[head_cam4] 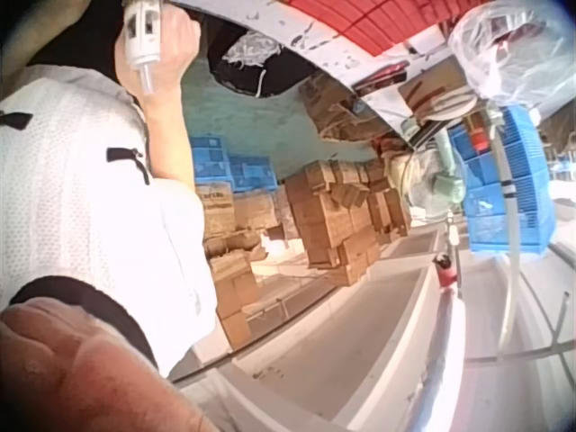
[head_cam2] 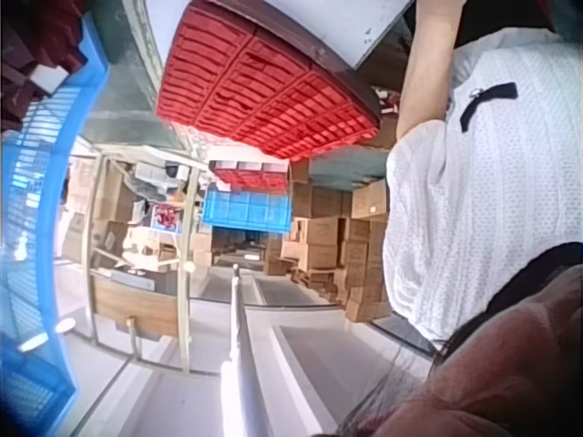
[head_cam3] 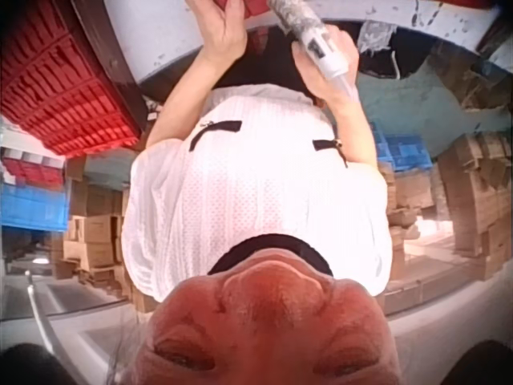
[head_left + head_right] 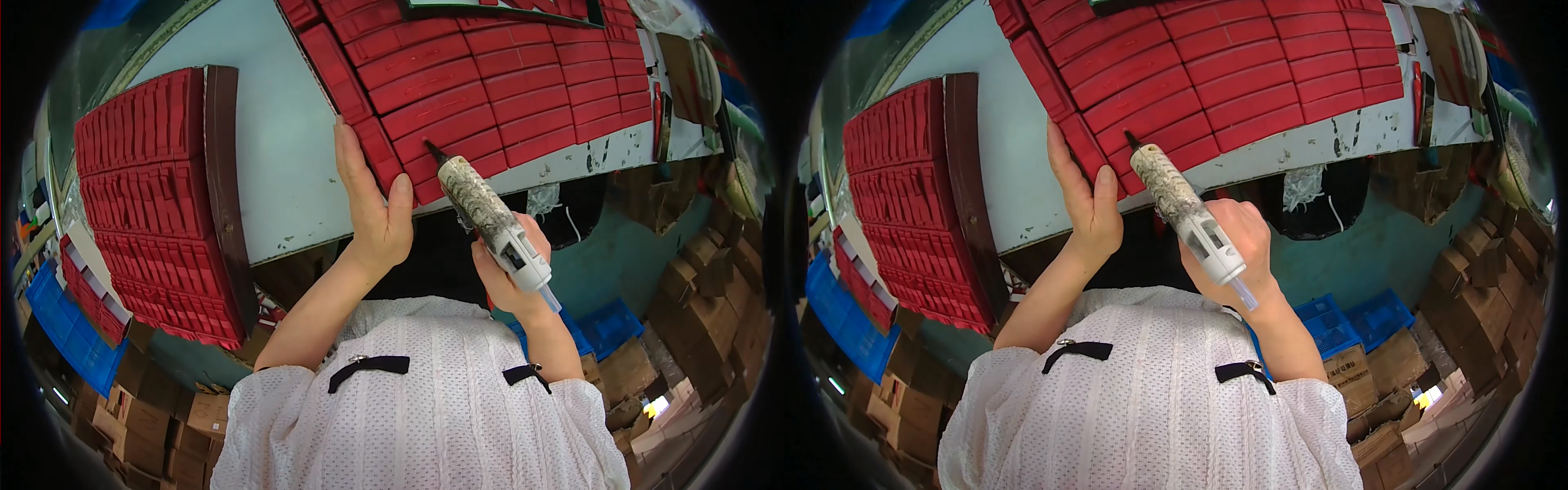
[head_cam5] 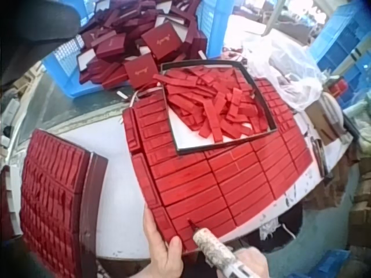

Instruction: The person assembles a red paper craft by applying hot glue to a grid-like base and attaching small red paper strips. They repeatedly pick up strips, apply glue, and press them into place to form a textured surface. The person also folds a separate red strip and applies glue to it.

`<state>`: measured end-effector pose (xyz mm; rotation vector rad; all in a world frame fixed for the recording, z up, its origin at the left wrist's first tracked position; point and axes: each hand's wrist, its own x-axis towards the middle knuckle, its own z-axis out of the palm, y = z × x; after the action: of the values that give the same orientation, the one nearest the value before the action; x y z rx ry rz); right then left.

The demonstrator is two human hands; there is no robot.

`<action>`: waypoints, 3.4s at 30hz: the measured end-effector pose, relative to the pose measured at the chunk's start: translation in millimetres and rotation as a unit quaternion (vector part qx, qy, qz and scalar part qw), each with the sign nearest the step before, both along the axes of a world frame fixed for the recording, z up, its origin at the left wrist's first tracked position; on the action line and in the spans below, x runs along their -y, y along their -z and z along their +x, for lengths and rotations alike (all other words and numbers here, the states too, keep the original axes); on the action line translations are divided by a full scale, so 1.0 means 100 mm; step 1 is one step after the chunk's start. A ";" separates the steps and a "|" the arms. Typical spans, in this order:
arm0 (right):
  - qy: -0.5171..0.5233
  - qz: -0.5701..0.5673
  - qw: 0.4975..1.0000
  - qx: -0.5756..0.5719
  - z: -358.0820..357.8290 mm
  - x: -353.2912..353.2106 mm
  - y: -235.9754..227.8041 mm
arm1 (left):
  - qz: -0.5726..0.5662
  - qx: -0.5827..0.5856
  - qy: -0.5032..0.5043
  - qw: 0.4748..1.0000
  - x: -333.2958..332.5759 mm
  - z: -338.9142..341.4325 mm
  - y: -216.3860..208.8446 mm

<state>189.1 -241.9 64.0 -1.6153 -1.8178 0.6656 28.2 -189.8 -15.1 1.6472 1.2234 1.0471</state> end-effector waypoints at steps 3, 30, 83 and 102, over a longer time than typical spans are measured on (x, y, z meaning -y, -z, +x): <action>0.051 -0.012 0.999 0.005 0.04 0.06 0.03 | 0.003 0.000 -0.001 1.000 0.01 -0.01 0.02; 0.040 -0.031 0.997 0.054 0.18 0.29 -0.04 | 0.025 0.016 0.006 1.000 0.07 0.00 0.05; -0.001 -0.039 0.999 -0.026 0.14 0.45 0.05 | 0.033 0.041 0.003 0.999 0.05 0.02 0.11; 0.212 -0.286 0.752 -0.555 0.25 0.60 -0.06 | 0.017 0.032 0.001 0.999 0.06 -0.02 0.09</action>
<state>213.8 -301.9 70.4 -1.3414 -0.3543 1.6018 26.0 -195.6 -24.5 1.6278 1.1677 1.1156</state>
